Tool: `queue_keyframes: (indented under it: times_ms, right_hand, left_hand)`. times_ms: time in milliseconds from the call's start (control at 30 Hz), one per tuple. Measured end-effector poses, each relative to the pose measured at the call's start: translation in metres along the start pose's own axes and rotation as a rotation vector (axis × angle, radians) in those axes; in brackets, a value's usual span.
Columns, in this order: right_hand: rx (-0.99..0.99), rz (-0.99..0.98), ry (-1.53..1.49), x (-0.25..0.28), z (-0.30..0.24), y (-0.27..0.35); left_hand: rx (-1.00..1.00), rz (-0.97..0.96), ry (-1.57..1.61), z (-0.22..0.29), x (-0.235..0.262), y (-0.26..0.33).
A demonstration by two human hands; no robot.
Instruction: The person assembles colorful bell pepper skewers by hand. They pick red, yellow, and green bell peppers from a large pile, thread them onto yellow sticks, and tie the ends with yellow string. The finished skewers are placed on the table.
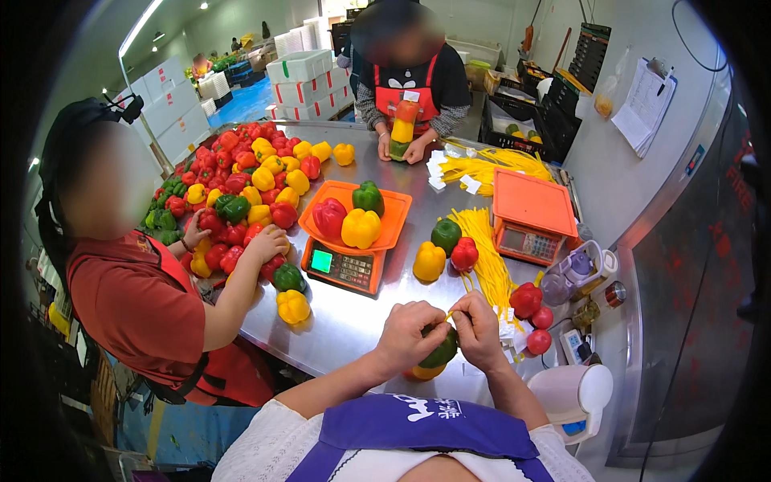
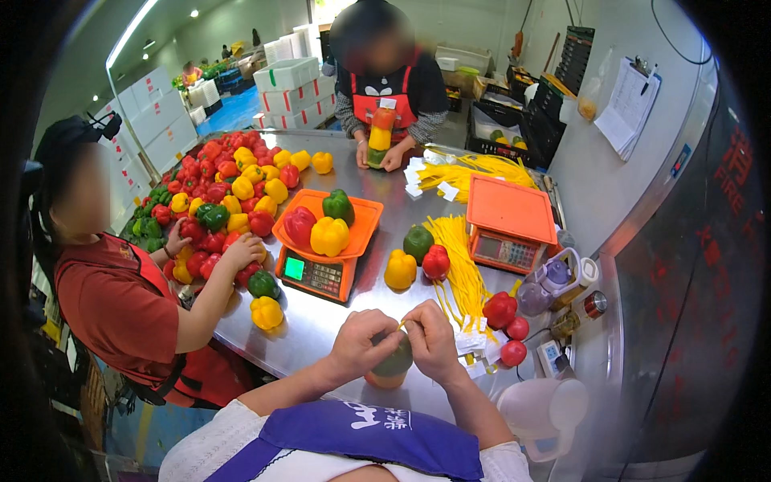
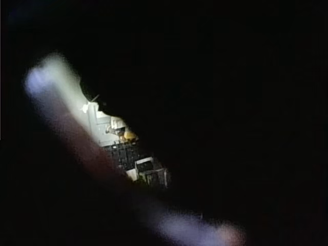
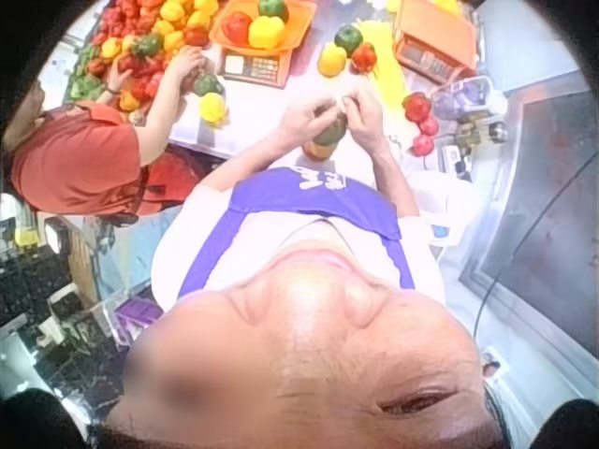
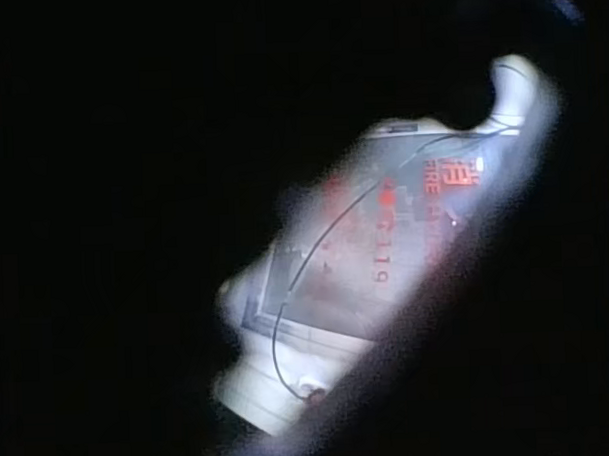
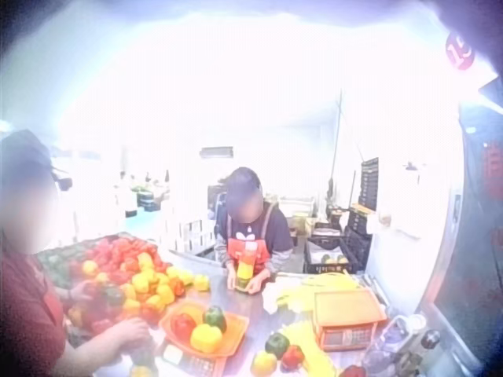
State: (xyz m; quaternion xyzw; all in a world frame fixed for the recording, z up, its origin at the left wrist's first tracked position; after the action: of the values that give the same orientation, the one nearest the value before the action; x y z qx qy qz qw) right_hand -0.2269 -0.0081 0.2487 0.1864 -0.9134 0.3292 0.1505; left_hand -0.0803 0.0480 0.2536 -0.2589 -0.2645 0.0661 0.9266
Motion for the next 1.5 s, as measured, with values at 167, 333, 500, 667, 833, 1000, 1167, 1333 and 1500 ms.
queue_keyframes:
  times_ms: [167, 333, 500, 667, 833, 1000, 1167, 1333, 1500]
  right_hand:
    - [0.004, -0.042, 0.018, 0.0, -0.006, 0.0]
    - [-0.252, -0.393, -0.11, 0.012, -0.016, -0.01]
    - [-0.104, -0.346, -0.026, 0.01, -0.005, -0.012]
    - [-0.172, -0.239, -0.174, 0.008, -0.007, -0.009]
    - [-0.146, -0.144, -0.214, 0.002, -0.013, -0.013]
    - [-0.202, -0.082, -0.284, 0.0, -0.005, -0.009]
    - [-0.418, -0.073, -0.31, 0.014, 0.01, -0.009]
    - [-0.253, -0.073, -0.396, -0.003, 0.008, -0.021]
    - [-0.458, 0.173, -0.763, 0.007, 0.079, -0.011]
  left_hand:
    - [0.013, 0.001, -0.004, 0.0, 0.002, 0.004]
    - [-0.03, -0.008, -0.012, -0.002, 0.003, 0.003]
    - [-0.059, -0.086, 0.014, 0.003, -0.003, 0.005]
    - [-0.077, -0.097, -0.018, 0.002, -0.004, 0.003]
    - [-0.082, -0.061, -0.124, 0.009, -0.004, 0.004]
    - [-0.09, -0.078, -0.087, 0.0, -0.007, 0.007]
    - [0.202, -0.223, 0.357, -0.053, -0.014, 0.031]
    - [0.526, -0.3, 0.569, -0.087, -0.034, 0.063]
    - [0.599, -0.11, 0.976, -0.114, -0.044, 0.03]
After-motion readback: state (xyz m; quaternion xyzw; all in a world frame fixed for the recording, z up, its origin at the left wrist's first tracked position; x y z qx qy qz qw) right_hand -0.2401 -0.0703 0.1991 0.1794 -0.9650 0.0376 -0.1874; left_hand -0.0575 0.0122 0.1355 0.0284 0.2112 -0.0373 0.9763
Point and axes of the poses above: each hand's wrist, its own y-axis away from the middle knuckle, its own x-axis out of the back of the hand, z = x × y, the point moved 3 cm from there along -y, towards the middle knuckle, and after that the axes turned 3 degrees about y, right-handed, at the moved point
